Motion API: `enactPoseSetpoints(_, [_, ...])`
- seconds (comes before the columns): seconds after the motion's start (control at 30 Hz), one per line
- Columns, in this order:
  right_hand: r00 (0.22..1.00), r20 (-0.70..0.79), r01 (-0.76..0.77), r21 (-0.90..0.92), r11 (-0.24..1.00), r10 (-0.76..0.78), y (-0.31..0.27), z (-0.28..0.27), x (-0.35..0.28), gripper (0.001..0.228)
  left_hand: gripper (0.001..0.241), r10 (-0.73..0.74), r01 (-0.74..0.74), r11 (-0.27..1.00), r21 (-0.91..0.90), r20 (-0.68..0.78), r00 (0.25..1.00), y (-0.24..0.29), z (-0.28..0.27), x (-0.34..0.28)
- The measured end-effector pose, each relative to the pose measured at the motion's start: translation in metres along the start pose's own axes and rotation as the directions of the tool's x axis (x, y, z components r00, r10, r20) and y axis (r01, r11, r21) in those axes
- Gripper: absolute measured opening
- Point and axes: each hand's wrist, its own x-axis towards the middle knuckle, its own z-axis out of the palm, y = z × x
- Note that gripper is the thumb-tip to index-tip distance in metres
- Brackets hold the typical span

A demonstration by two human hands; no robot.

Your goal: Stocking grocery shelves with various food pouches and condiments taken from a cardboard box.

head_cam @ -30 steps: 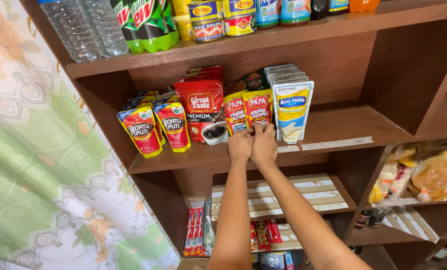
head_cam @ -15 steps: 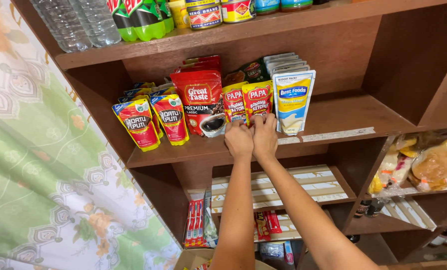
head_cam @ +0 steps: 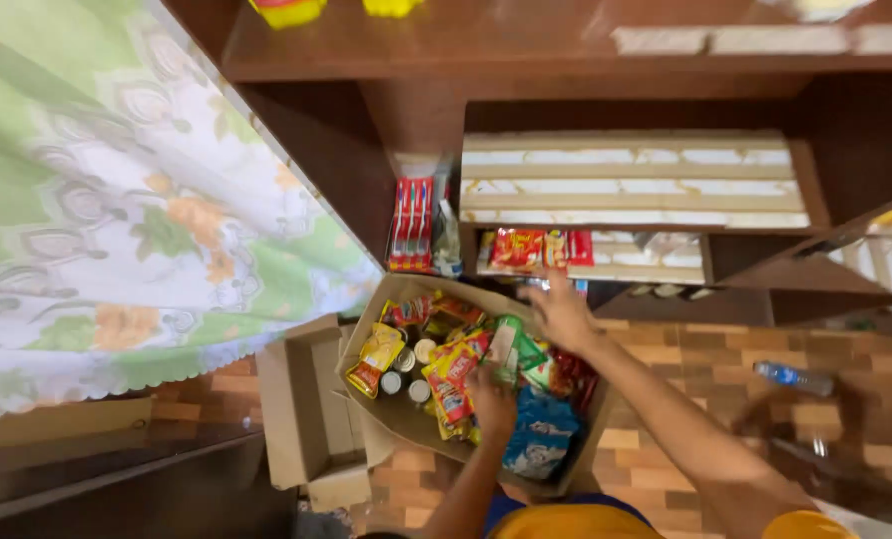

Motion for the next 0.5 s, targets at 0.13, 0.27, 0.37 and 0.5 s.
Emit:
enactPoseSetpoints(0.13, [0.924, 0.352, -0.143, -0.038, 0.989, 0.147, -0.008, 0.102, -0.044, 0.047, 0.040, -0.111, 0.110, 0.994, 0.015, 0.033, 0.993, -0.112, -0.001, -0.019])
enactPoseSetpoints(0.27, [0.831, 0.466, -0.293, -0.099, 0.951, 0.304, -0.014, 0.175, -0.074, 0.040, 0.036, -0.166, 0.167, 0.984, 0.060, -0.019, 0.986, -0.138, -0.037, 0.004])
enactPoseSetpoints(0.37, [0.915, 0.312, -0.259, -0.036, 0.965, 0.257, -0.006, 0.224, -0.057, 0.039, 0.034, -0.187, 0.188, 0.982, 0.035, -0.007, 0.982, -0.153, -0.046, 0.067])
enactPoseSetpoints(0.5, [0.914, 0.270, -0.321, 0.020, 0.947, 0.304, -0.016, 0.272, -0.025, 0.041, 0.031, -0.076, 0.079, 0.996, 0.034, -0.083, 0.994, -0.197, -0.042, 0.127])
